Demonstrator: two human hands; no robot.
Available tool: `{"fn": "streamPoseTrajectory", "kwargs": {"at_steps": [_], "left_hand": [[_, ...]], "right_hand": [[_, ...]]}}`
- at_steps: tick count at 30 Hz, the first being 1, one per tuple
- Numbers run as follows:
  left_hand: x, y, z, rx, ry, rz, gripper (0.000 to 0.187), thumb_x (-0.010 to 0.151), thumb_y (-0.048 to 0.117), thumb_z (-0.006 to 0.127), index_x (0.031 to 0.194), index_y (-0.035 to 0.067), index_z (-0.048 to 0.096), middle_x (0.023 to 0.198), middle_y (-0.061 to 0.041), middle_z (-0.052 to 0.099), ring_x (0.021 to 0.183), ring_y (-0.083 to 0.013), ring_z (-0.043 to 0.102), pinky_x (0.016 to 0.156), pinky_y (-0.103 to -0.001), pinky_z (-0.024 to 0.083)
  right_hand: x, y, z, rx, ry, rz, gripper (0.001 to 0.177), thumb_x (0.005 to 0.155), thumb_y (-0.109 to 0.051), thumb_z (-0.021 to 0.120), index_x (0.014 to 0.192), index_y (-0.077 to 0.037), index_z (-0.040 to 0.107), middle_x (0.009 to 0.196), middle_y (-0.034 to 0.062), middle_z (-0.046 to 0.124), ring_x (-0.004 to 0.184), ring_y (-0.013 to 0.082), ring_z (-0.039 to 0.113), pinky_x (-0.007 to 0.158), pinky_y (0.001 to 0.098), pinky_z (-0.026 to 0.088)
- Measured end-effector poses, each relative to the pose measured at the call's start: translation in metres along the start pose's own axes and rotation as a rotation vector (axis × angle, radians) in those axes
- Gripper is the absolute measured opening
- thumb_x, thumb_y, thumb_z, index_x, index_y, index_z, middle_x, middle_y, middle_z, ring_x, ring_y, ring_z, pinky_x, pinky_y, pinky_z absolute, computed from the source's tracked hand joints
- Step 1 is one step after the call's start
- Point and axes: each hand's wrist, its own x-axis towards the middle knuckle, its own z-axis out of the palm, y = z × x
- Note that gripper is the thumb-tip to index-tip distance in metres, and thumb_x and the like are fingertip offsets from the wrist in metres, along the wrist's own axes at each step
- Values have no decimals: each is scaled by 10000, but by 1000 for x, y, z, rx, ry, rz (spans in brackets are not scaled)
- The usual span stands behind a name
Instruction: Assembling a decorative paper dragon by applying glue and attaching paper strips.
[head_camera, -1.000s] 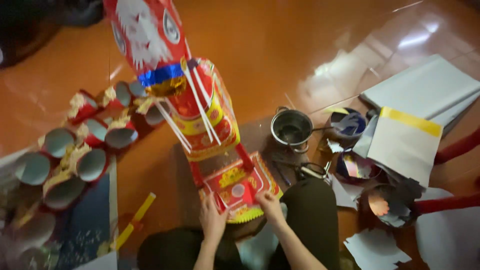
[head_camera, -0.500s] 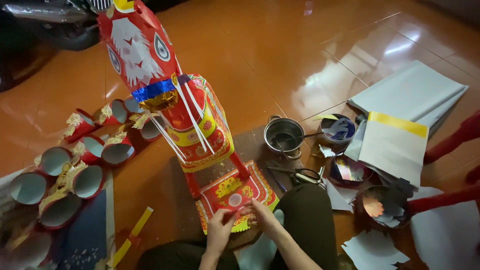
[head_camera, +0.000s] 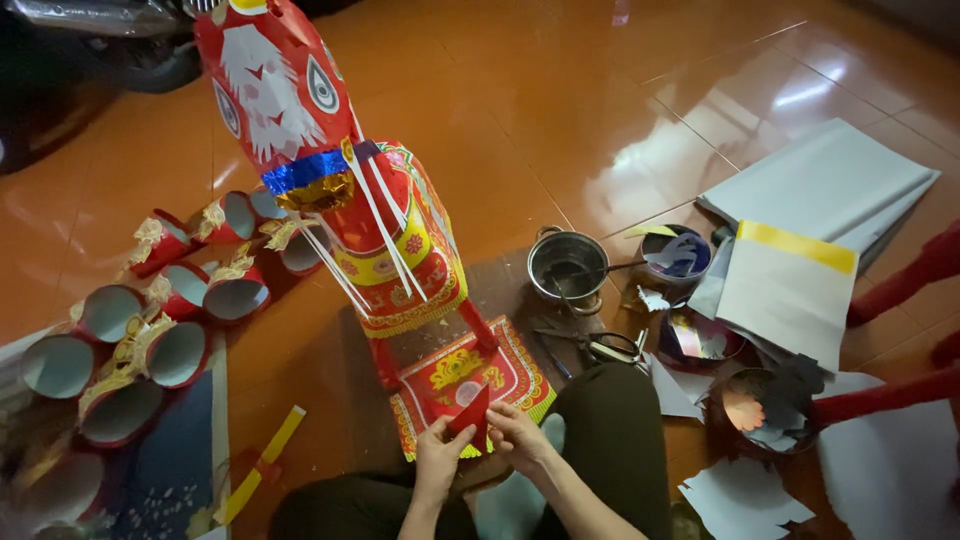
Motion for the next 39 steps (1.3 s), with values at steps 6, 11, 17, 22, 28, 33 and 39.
{"fn": "streamPoseTrajectory", "kwargs": {"at_steps": [6,11,17,22,28,33,39], "left_hand": [[-2,10,2,-42,-104,48,106,812,106,750,869,22,781,777,-50,753,720,-98,659,705,-264,571],[7,-16,2,-159,-22,-69,34,795,6,757,812,36,755,632,-30,655,553,-78,490,535,-231,436],[21,-71,-2,-817,-66,-302,180,808,-7,723,878,157,700,692,-93,697,404,-104,503,327,-192,398],[9,-28,5,-737,-268,-223,167,868,204,682,868,37,678,967,-199,755,380,-74,412,342,-159,267],[9,-24,0,-696,-315,-217,200,871,251,684,874,56,639,581,-84,579,428,-126,464,403,-216,358],[7,-22,-3,-659,-340,-260,213,862,294,685,867,86,641,552,-90,573,412,-136,477,400,-219,363],[12,-38,-8,-677,-242,-383,91,844,184,721,870,99,699,583,-130,641,456,-180,566,421,-254,414]], "right_hand": [[5,0,-4,298,51,13,174,871,17,664,997,-94,617,860,84,688,737,178,696,668,203,581],[-10,-13,14,266,22,11,130,885,-58,679,981,-95,600,847,65,658,777,163,690,669,204,575],[-13,-12,12,329,-61,17,123,903,-64,651,988,-111,576,890,75,671,862,198,716,682,207,597],[-23,-20,23,221,-86,21,132,894,-109,678,886,-112,547,871,108,653,687,122,662,524,152,534],[-20,-16,23,98,-143,-13,150,865,-120,701,895,-23,591,874,94,656,660,51,615,481,99,449],[-26,-18,30,105,-140,-15,164,850,-137,720,861,-41,588,851,114,647,611,66,593,554,117,512],[-27,-19,29,-37,-139,-29,181,894,-192,686,854,-37,600,698,45,588,506,67,509,460,150,408]]}}
